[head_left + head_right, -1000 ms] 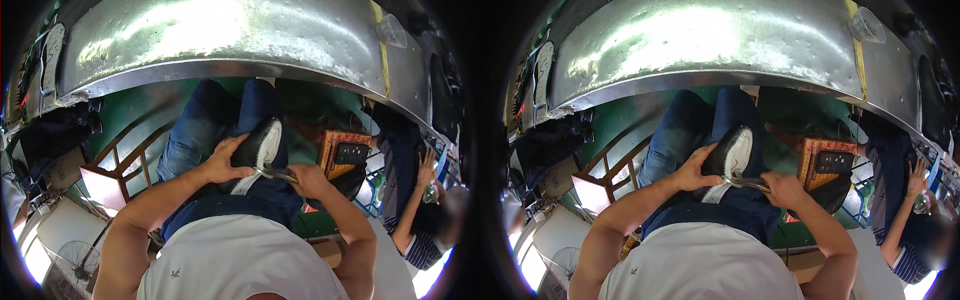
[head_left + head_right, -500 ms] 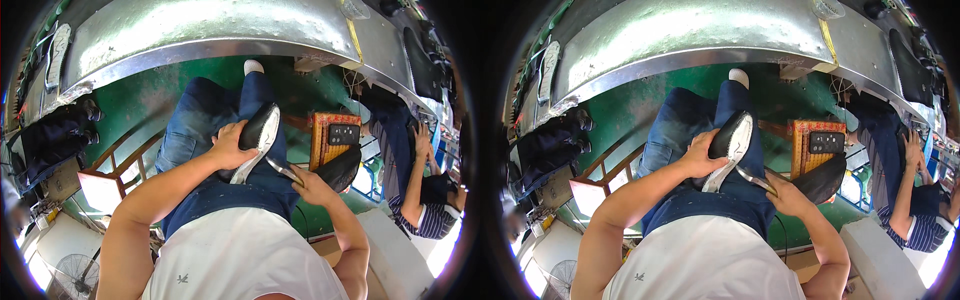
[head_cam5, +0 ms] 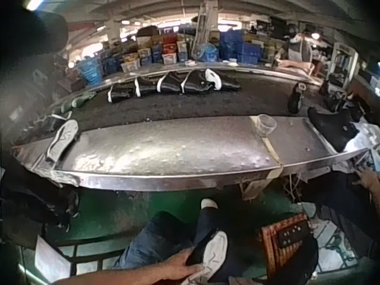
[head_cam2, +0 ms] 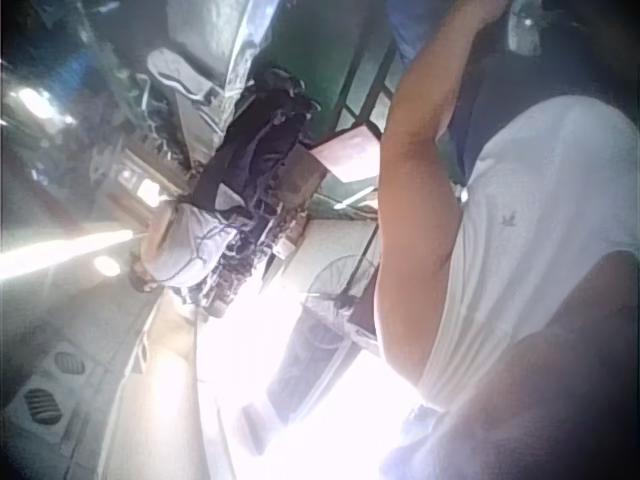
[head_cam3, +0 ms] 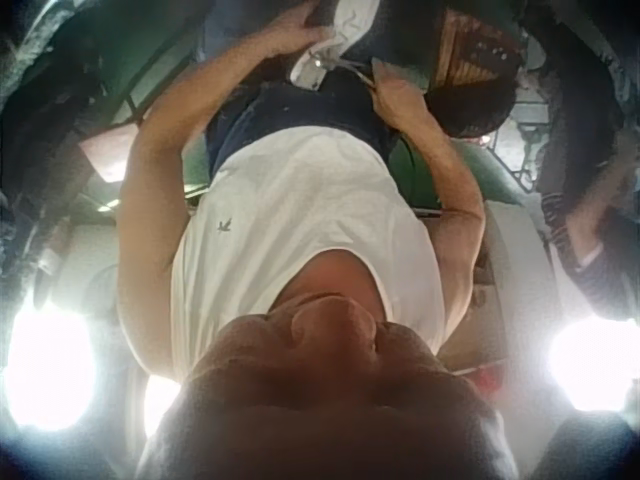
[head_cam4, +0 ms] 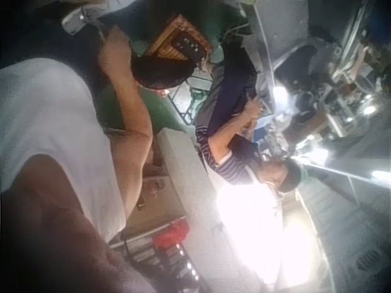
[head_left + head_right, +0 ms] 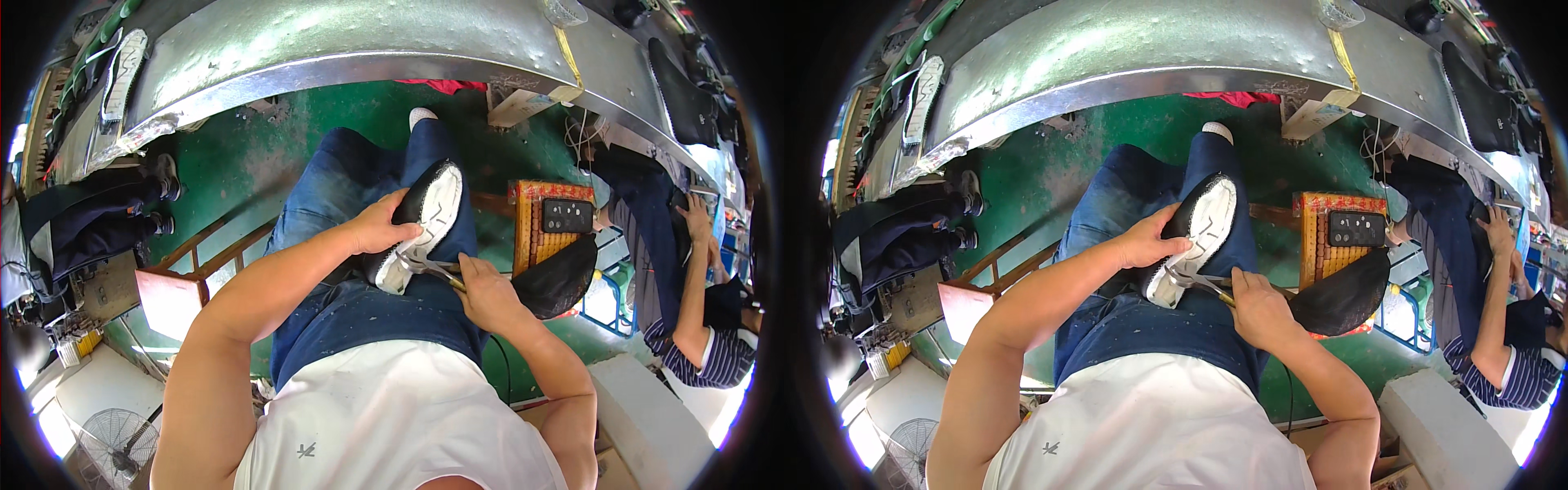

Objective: Trimming excess material from the edges of shoe soles using a hand tool at a conveyor line.

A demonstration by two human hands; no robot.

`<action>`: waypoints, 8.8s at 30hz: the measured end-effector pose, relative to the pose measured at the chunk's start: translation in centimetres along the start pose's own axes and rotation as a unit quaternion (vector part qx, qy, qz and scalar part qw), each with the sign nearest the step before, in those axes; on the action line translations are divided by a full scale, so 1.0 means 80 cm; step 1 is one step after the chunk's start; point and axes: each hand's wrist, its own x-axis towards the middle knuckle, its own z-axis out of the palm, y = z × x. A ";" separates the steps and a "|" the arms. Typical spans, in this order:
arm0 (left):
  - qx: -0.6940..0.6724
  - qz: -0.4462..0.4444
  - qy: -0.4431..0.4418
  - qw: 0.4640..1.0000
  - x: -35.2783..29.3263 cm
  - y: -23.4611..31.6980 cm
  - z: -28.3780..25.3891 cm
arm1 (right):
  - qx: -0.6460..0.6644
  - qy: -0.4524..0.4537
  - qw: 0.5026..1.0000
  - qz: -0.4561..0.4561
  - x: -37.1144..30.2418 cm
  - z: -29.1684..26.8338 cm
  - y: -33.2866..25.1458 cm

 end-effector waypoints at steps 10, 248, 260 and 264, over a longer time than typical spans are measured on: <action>0.040 0.030 0.034 0.998 -0.020 0.007 0.001 | 0.081 0.117 0.984 -0.107 0.000 0.047 0.050; 0.383 0.058 0.381 0.839 0.026 0.287 -0.359 | -0.142 0.469 0.868 0.080 0.466 -0.380 0.046; 0.045 0.160 0.609 0.775 0.369 0.363 -0.666 | -0.066 0.410 0.908 0.052 0.481 -0.394 0.040; -0.027 0.111 0.588 0.801 0.416 0.379 -0.732 | -0.069 0.416 0.905 0.061 0.487 -0.396 0.026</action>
